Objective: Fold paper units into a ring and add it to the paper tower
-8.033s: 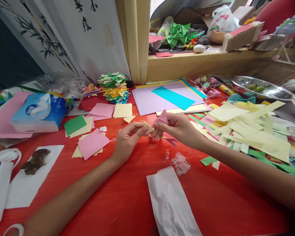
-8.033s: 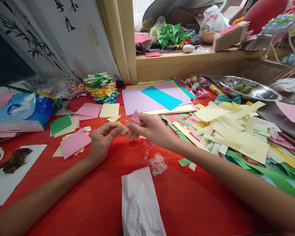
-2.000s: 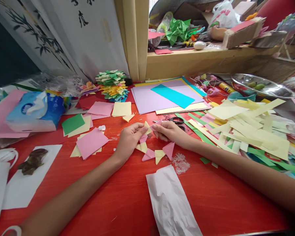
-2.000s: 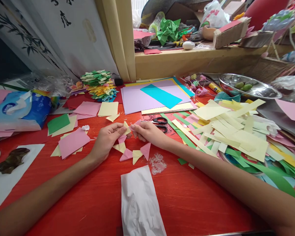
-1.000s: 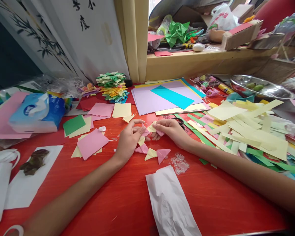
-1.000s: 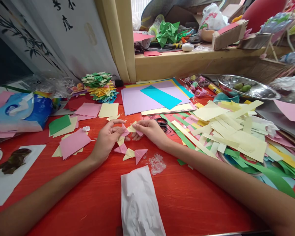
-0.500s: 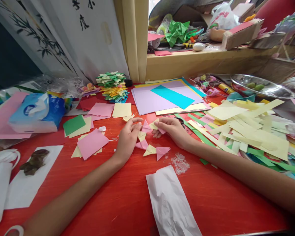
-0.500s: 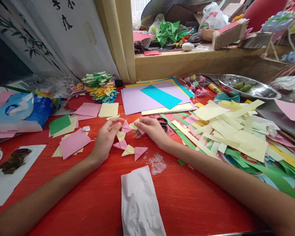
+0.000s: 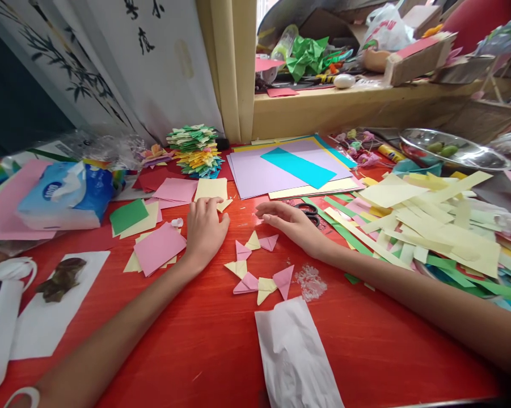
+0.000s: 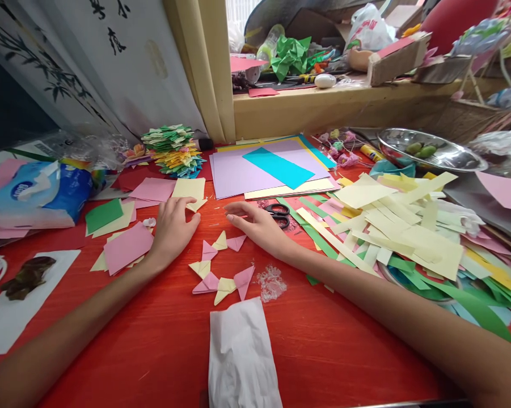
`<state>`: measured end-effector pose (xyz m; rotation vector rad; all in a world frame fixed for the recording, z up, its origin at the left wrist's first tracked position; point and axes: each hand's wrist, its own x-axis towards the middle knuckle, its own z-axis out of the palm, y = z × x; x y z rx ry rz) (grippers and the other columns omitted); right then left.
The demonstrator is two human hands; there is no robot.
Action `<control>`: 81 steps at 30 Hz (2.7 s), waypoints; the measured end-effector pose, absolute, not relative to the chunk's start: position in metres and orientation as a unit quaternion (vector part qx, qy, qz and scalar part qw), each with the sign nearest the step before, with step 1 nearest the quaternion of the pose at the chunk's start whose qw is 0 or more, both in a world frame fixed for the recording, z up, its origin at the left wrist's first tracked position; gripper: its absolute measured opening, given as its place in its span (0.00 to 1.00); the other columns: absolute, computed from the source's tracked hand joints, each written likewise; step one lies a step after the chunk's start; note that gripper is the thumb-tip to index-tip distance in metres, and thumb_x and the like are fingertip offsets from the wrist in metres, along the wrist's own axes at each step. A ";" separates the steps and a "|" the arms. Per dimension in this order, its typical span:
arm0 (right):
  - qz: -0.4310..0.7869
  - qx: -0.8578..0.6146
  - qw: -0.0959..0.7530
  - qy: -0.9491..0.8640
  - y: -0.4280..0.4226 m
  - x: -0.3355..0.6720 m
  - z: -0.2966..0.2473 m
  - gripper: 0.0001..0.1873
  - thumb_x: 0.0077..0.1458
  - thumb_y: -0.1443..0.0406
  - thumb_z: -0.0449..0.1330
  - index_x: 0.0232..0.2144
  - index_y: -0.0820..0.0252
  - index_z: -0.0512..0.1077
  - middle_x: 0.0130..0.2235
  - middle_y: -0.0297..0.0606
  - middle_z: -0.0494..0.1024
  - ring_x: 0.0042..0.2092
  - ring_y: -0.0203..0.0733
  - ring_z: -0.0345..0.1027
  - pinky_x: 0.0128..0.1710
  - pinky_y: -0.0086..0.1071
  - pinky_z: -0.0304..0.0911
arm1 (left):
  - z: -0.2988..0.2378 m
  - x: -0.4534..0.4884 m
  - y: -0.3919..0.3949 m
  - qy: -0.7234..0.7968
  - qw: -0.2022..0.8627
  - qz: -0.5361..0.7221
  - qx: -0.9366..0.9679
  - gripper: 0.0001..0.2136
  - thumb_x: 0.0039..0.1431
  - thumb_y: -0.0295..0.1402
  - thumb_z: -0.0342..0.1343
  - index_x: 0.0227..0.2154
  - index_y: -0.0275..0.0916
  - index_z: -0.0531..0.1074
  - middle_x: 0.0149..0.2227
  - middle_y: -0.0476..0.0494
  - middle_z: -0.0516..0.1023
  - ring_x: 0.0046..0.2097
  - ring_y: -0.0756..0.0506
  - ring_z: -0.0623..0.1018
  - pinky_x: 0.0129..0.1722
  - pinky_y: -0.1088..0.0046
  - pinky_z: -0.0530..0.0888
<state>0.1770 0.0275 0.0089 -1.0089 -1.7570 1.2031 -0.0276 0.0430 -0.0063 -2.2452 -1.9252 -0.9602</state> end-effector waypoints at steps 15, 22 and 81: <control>0.586 -0.314 0.380 -0.643 0.032 0.180 0.008 0.16 0.55 0.59 0.54 0.44 0.58 0.70 0.39 0.36 0.74 0.37 0.34 0.68 0.40 0.31 0.64 | 0.007 -0.015 0.016 -0.301 -0.088 -0.360 -0.879 0.10 0.60 0.27 0.45 0.41 0.43 0.67 0.42 0.45 0.71 0.46 0.49 0.72 0.47 0.72 0.69; 0.600 -0.286 0.353 -0.659 0.029 0.177 0.011 0.09 0.52 0.60 0.58 0.34 0.61 0.69 0.31 0.33 0.72 0.29 0.30 0.66 0.32 0.27 0.63 | 0.005 -0.015 0.016 -0.314 -0.107 -0.345 -0.878 0.08 0.60 0.29 0.46 0.41 0.41 0.64 0.40 0.43 0.70 0.43 0.49 0.72 0.42 0.72 0.71; 0.494 -0.369 0.456 -0.642 0.026 0.178 0.009 0.12 0.54 0.58 0.56 0.35 0.60 0.67 0.27 0.35 0.74 0.29 0.34 0.67 0.32 0.30 0.63 | 0.008 -0.021 0.037 -0.425 -0.483 -0.456 -0.615 0.11 0.47 0.36 0.61 0.33 0.38 0.70 0.32 0.49 0.71 0.35 0.51 0.70 0.35 0.77 0.66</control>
